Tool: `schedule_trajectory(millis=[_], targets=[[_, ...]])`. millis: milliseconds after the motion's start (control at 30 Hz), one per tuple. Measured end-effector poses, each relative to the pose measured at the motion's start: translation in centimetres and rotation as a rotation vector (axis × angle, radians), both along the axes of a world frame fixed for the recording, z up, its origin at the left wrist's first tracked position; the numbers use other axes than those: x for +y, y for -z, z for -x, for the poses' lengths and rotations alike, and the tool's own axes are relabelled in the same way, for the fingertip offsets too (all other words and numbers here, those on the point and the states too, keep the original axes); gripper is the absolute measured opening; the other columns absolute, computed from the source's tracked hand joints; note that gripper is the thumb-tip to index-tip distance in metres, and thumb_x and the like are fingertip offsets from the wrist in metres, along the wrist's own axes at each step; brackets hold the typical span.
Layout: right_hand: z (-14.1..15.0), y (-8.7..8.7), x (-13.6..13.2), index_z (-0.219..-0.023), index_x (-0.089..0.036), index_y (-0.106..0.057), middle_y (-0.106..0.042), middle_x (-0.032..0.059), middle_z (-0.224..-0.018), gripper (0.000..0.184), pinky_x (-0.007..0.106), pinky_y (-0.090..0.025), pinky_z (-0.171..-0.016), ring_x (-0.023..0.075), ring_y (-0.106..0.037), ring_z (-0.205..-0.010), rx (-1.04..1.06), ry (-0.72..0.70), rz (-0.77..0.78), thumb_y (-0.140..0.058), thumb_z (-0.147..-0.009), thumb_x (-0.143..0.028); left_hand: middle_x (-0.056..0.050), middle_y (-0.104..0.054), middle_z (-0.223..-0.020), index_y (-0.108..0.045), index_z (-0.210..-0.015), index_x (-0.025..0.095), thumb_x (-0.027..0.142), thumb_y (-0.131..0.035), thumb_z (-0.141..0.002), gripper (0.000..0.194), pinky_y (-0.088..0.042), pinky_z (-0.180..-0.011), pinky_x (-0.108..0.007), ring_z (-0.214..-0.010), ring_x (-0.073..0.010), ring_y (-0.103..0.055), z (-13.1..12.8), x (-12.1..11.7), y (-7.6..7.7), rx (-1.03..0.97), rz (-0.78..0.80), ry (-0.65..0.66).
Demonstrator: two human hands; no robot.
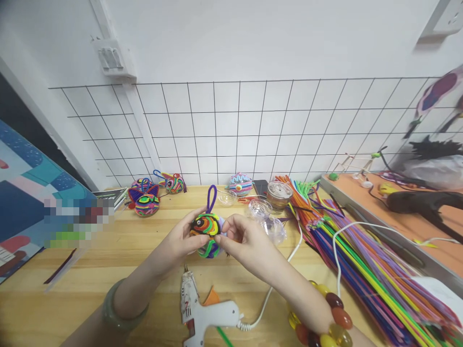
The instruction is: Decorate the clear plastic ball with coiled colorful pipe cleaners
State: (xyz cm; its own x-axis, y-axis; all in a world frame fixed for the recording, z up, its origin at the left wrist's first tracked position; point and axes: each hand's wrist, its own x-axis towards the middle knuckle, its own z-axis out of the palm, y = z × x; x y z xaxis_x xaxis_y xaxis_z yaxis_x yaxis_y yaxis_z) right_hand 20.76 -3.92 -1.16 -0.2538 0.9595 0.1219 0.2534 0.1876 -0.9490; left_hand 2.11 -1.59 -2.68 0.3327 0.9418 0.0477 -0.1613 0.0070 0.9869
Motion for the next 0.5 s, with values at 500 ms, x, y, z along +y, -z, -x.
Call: schedule_trajectory(millis=[500], targets=[[0.23, 0.42, -0.12, -0.079, -0.021, -0.051, -0.046, -0.0059, -0.064, 0.017, 0.024, -0.031, -0.051, 0.0105, -0.042, -0.057, -0.041, 0.036, -0.035, -0.064, -0.081, -0.032, -0.010, -0.064, -0.116, -0.025, -0.148, 0.020, 0.026, -0.070, -0.071, 0.090, -0.043, -0.097, -0.039, -0.108, -0.0269, -0.059, -0.02, -0.01, -0.14, 0.215, -0.139, -0.048]])
